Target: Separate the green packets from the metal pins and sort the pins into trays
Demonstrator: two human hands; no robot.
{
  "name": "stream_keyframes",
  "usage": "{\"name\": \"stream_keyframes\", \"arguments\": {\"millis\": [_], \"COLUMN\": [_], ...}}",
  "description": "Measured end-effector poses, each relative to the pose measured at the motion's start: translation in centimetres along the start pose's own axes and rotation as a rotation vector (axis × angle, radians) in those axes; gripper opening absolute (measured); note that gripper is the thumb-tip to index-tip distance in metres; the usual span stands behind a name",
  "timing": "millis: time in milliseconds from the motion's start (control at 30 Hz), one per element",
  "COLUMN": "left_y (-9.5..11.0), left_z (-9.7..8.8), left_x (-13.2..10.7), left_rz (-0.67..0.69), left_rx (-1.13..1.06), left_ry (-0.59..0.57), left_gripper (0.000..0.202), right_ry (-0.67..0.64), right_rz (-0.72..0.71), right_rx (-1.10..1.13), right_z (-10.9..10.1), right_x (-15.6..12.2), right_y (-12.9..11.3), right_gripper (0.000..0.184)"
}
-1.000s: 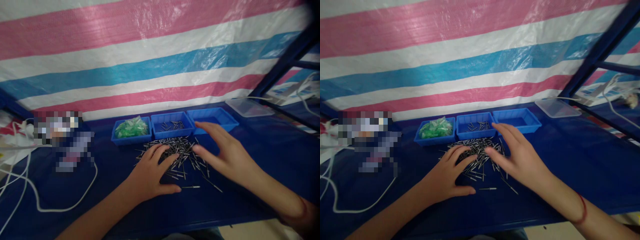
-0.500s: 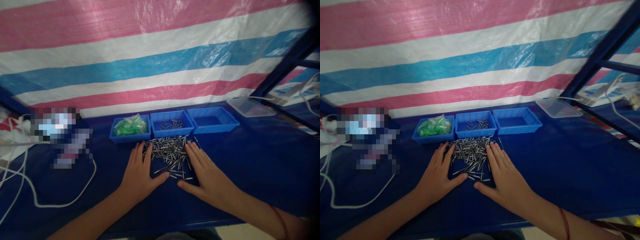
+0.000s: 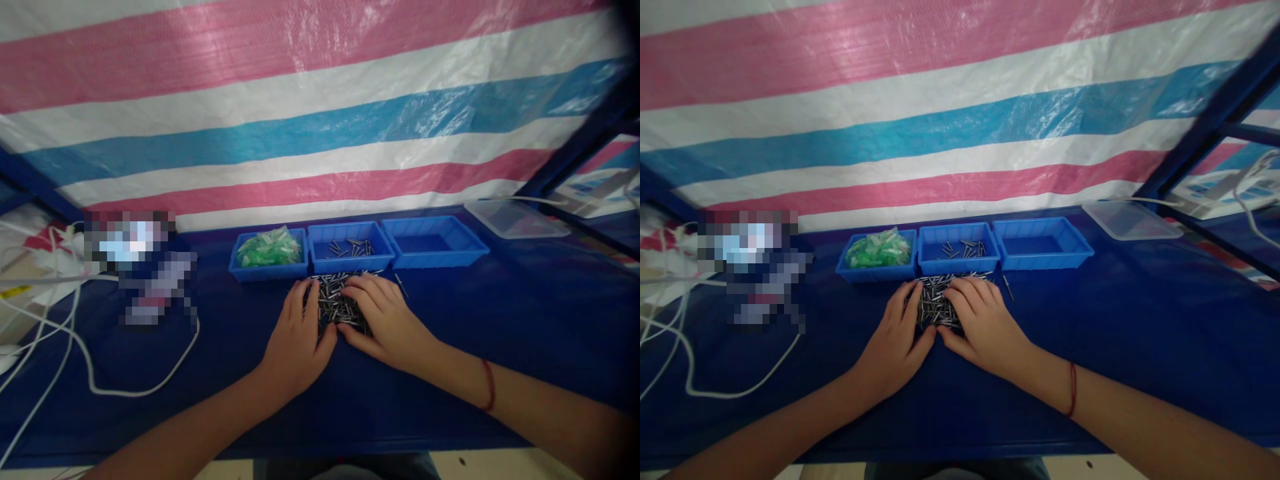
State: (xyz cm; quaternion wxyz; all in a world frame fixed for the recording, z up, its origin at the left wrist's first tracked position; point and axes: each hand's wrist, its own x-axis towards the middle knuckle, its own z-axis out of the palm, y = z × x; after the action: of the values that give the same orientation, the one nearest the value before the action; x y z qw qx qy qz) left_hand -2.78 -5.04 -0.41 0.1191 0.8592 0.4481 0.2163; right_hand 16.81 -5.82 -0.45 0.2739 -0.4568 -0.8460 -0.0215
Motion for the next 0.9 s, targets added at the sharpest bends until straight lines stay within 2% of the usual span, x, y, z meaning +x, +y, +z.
{"name": "stream_keyframes", "arguments": {"millis": [200,433,667,900], "left_y": [0.1,0.0,-0.2,0.1], "left_z": [0.3,0.8,1.2,0.7], "left_x": [1.0,2.3,2.7,2.4], "left_rz": [-0.129,-0.235,-0.316,-0.346], "left_rx": [-0.308,-0.584,-0.683,-0.691], "left_ry": [0.175,0.312,0.343,0.322], "left_gripper": [0.060,0.042,0.044,0.049], "right_ry": [-0.007,-0.042,-0.078,-0.154], "right_rz": [-0.183,-0.426,-0.523,-0.525], "right_rx": [-0.076,-0.049,-0.004,0.038], "right_z": [-0.1,0.6,0.4,0.8], "right_x": [1.5,3.0,3.1,4.1], "right_y": [0.1,0.2,0.0,-0.5], "right_gripper": [0.014,0.012,0.013,0.013]}}
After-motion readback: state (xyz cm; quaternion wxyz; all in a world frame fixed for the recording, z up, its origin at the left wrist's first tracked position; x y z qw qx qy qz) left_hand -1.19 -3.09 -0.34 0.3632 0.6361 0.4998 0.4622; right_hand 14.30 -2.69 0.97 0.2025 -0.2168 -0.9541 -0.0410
